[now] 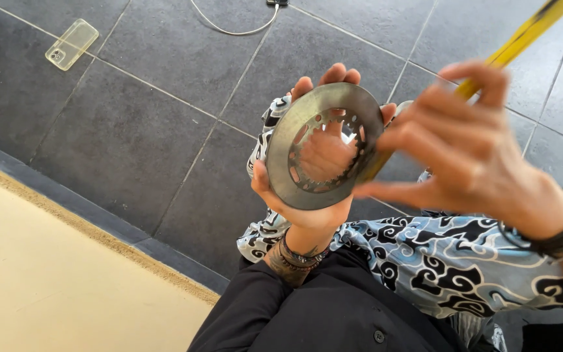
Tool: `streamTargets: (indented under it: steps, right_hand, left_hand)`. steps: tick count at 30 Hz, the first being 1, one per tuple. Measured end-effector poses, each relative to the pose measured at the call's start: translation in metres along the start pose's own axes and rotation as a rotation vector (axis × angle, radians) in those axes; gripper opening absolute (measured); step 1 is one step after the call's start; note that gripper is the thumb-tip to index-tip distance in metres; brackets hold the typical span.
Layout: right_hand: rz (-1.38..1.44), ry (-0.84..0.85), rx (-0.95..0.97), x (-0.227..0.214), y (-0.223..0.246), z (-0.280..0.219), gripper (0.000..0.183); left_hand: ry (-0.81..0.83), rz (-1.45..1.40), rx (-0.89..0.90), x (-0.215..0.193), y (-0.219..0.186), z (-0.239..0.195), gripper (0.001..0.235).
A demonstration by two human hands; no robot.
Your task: The person sits on the floor and scrubs a circular metal part with a yellow-handled brush. They rotate the part to clean different areas, including the inner teeth and outer rim, and briefly inspect it before continuing to scrub.
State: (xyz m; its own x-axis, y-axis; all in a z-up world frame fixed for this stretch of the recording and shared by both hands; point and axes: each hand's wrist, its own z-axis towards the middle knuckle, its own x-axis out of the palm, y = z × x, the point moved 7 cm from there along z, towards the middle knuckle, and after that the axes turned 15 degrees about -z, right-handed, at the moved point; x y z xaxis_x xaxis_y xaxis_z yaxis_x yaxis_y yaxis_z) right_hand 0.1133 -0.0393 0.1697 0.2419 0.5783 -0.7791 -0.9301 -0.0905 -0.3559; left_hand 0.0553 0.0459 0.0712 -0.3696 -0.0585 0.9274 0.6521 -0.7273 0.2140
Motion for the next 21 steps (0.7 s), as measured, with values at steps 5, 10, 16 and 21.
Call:
streamTargets:
  steps: [5,10,16,21]
  right_hand:
    - [0.131,-0.007,0.073,0.007,0.005,0.006,0.055]
    - [0.067,-0.023,0.074,0.006,-0.009,0.005,0.051]
    - [0.114,-0.027,0.086,0.006,0.006,0.013,0.051]
    - [0.126,-0.002,0.107,0.014,-0.018,0.011,0.038]
  left_hand:
    - [-0.042,0.024,0.093,0.002,-0.002,0.0,0.08]
    - [-0.11,-0.035,0.116,-0.001,-0.007,0.003,0.083]
    - [-0.21,-0.079,0.228,0.002,-0.01,0.004,0.096]
    - [-0.162,0.024,0.246,0.002,-0.011,0.004,0.093]
